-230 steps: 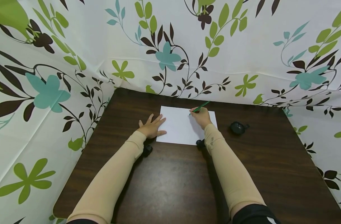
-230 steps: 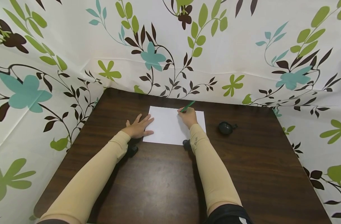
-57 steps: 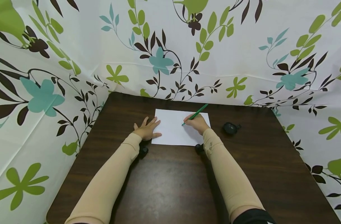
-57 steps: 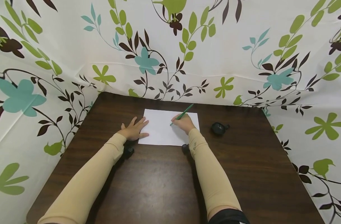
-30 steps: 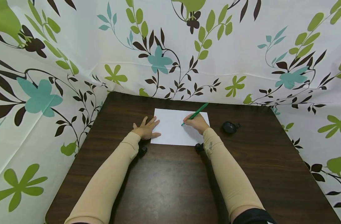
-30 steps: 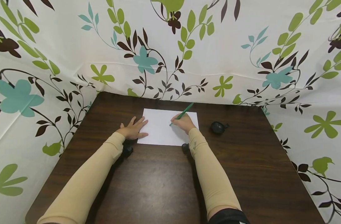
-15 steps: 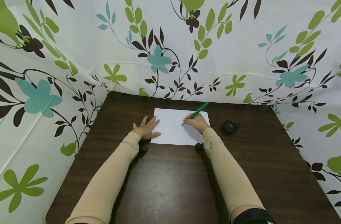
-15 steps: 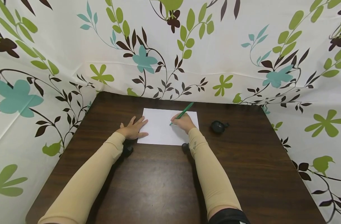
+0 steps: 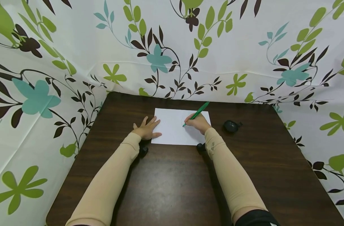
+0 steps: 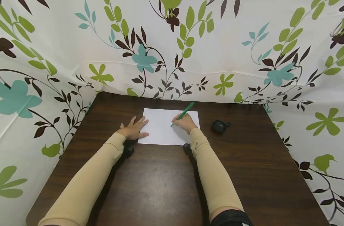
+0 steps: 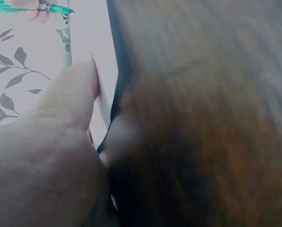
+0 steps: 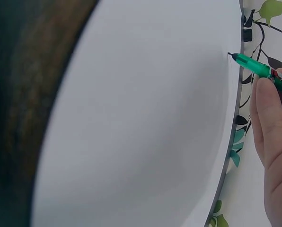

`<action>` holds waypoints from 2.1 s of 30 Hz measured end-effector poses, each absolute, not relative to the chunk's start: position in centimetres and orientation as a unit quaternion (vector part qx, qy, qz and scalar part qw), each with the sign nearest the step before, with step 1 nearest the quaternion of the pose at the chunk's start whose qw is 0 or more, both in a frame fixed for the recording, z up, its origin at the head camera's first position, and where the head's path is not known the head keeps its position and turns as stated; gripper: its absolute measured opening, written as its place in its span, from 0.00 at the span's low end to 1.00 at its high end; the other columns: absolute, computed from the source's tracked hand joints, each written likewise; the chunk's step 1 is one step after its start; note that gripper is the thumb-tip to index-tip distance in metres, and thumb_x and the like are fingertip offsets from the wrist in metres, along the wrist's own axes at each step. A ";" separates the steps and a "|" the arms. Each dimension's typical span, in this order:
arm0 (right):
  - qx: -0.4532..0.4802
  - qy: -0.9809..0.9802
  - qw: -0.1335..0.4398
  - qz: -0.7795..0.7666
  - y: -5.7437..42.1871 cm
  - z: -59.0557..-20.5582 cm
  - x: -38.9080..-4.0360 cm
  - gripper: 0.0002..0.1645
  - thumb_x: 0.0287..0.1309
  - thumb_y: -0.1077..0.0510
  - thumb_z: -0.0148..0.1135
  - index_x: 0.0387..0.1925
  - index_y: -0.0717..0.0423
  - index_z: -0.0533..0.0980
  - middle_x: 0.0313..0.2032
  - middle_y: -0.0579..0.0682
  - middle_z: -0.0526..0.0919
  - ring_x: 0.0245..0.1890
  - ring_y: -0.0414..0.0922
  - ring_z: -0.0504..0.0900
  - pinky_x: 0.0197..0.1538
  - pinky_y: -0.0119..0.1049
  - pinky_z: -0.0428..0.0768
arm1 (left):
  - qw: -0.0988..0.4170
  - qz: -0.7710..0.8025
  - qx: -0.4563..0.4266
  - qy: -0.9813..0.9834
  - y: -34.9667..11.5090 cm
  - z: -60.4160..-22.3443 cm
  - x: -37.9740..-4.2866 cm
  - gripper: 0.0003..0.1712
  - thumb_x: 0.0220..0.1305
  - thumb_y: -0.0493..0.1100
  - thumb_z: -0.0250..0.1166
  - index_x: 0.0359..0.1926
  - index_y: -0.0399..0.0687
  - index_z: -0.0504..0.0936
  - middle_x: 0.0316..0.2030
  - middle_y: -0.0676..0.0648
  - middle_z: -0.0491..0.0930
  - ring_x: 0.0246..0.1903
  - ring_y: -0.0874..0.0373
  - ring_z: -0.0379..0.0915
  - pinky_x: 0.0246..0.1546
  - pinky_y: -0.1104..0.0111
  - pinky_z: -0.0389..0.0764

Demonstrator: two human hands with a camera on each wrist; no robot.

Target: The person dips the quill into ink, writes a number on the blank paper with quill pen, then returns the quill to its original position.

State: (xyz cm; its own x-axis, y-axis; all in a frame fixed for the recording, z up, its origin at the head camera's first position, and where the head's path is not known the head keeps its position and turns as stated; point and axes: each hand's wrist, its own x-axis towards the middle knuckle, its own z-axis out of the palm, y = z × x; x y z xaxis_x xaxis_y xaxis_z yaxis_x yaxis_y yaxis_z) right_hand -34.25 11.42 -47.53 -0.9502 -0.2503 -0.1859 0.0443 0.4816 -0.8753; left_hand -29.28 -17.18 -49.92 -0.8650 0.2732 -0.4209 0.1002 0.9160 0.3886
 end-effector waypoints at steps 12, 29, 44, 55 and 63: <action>-0.061 0.849 0.163 -0.498 11.5 -47.4 -34.1 0.08 0.54 0.61 0.65 0.35 0.61 0.83 0.41 0.54 0.85 0.45 0.50 0.80 0.52 0.44 0.75 | 0.245 0.179 0.096 0.948 -17.5 -50.8 -29.7 0.47 0.64 0.73 0.49 0.75 0.75 0.34 0.74 0.64 0.21 0.72 0.51 0.07 0.58 0.27 0.23; -0.072 0.854 0.166 -0.488 11.7 -47.2 -34.3 0.08 0.56 0.62 0.64 0.36 0.62 0.83 0.39 0.54 0.86 0.45 0.49 0.81 0.52 0.43 0.77 | 0.247 0.167 0.103 0.949 -17.2 -49.6 -29.0 0.47 0.66 0.71 0.47 0.76 0.71 0.33 0.75 0.61 0.20 0.73 0.49 0.09 0.59 0.28 0.24; -0.130 0.884 0.146 -0.425 11.7 -47.1 -34.3 0.04 0.60 0.60 0.65 0.35 0.58 0.79 0.38 0.52 0.83 0.39 0.47 0.76 0.42 0.37 0.73 | 0.248 0.170 0.100 0.948 -17.1 -49.5 -28.9 0.47 0.65 0.73 0.46 0.76 0.72 0.33 0.75 0.61 0.21 0.72 0.49 0.09 0.58 0.28 0.23; -0.125 0.888 0.137 -0.421 11.6 -47.2 -34.5 0.05 0.58 0.59 0.67 0.33 0.57 0.82 0.37 0.51 0.85 0.39 0.47 0.76 0.41 0.36 0.73 | 0.241 0.169 0.102 0.950 -17.2 -49.7 -29.1 0.48 0.64 0.74 0.46 0.76 0.71 0.34 0.75 0.59 0.22 0.73 0.47 0.09 0.56 0.26 0.23; -0.124 0.888 0.130 -0.424 11.5 -47.3 -34.4 0.05 0.58 0.58 0.68 0.33 0.56 0.82 0.36 0.51 0.85 0.39 0.46 0.74 0.41 0.37 0.71 | 0.243 0.168 0.093 0.951 -17.2 -50.2 -29.3 0.47 0.64 0.73 0.47 0.75 0.75 0.33 0.74 0.63 0.20 0.72 0.50 0.07 0.58 0.28 0.23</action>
State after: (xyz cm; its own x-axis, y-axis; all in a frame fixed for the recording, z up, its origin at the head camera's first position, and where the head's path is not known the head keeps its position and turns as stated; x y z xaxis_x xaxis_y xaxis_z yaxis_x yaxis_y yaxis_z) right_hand -34.40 11.49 -47.28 -0.9354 -0.3308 -0.1250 -0.1106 0.6092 -0.7853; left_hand -29.32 -17.23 -50.20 -0.8648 0.2580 -0.4308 0.0947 0.9263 0.3647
